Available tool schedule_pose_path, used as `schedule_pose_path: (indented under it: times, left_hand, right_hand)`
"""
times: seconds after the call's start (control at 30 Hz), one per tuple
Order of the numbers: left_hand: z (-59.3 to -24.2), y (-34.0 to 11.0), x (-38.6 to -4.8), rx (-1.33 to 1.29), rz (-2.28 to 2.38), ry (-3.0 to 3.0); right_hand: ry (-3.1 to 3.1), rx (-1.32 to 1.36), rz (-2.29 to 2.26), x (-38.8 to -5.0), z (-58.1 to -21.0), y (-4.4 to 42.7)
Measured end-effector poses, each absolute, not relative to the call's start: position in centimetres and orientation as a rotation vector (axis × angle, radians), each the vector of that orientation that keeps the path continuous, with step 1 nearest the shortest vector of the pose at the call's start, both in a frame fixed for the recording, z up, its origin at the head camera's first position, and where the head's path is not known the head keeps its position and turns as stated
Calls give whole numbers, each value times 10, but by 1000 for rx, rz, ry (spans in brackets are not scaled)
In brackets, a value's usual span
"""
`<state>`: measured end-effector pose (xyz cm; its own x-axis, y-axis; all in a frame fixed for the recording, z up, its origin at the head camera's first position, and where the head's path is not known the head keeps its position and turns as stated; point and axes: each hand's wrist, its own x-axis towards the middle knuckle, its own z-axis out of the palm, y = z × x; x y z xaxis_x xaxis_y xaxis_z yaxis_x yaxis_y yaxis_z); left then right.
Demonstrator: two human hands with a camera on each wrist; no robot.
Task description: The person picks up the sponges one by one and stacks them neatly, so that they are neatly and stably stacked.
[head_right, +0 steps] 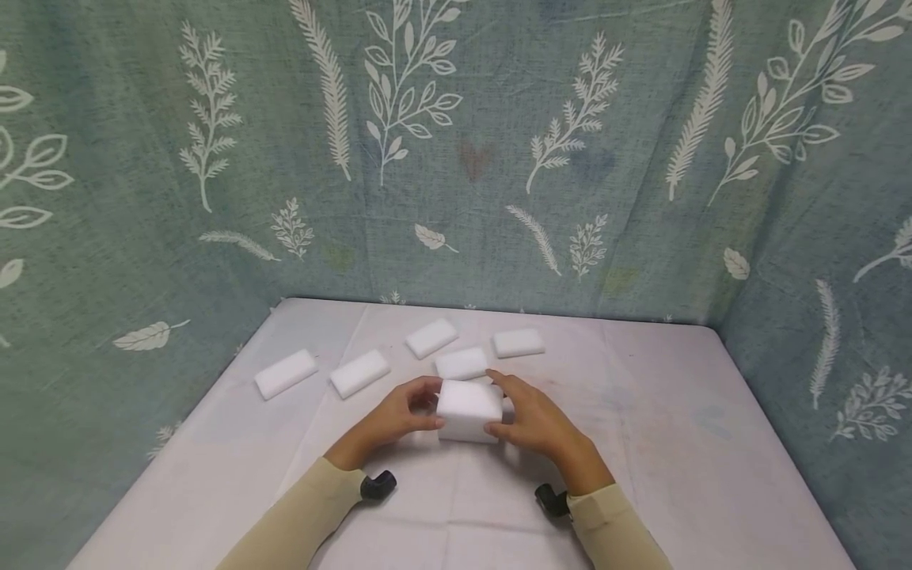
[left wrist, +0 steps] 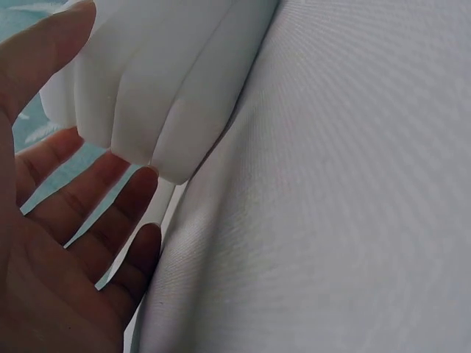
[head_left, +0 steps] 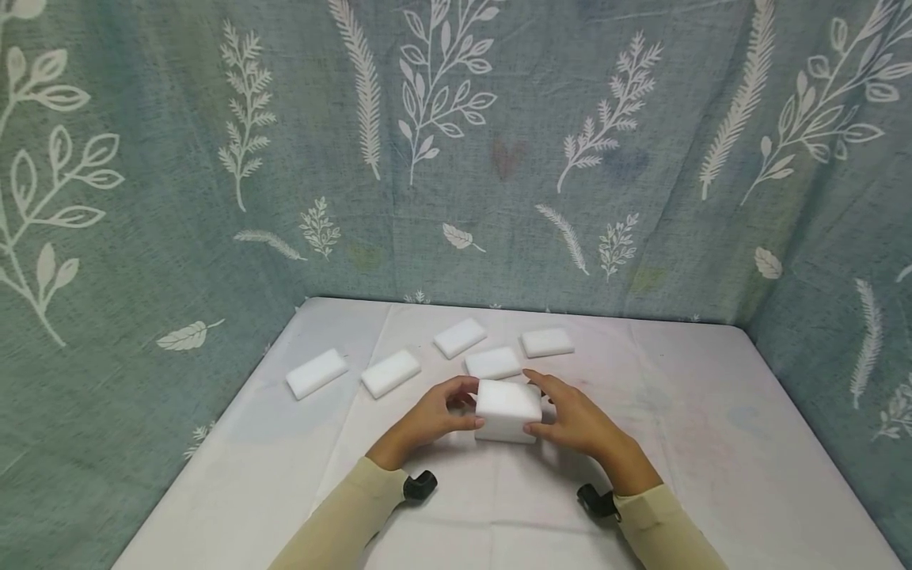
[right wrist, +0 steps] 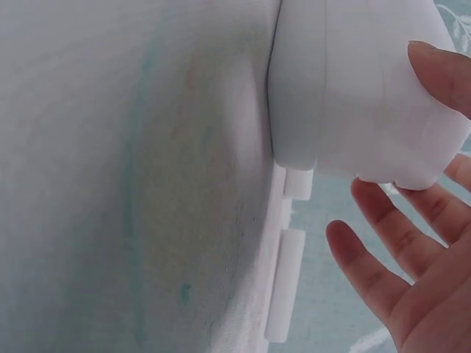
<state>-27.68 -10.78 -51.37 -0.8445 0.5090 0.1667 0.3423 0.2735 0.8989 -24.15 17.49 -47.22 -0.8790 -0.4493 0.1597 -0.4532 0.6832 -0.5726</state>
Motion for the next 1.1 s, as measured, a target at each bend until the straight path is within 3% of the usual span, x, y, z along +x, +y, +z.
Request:
schedule_pose_path:
  times: [1.1]
  left_hand:
    - [-518,-107,-281,796,1640,2381]
  right_hand:
    - [-2824,809,1068,-246,-470,188]
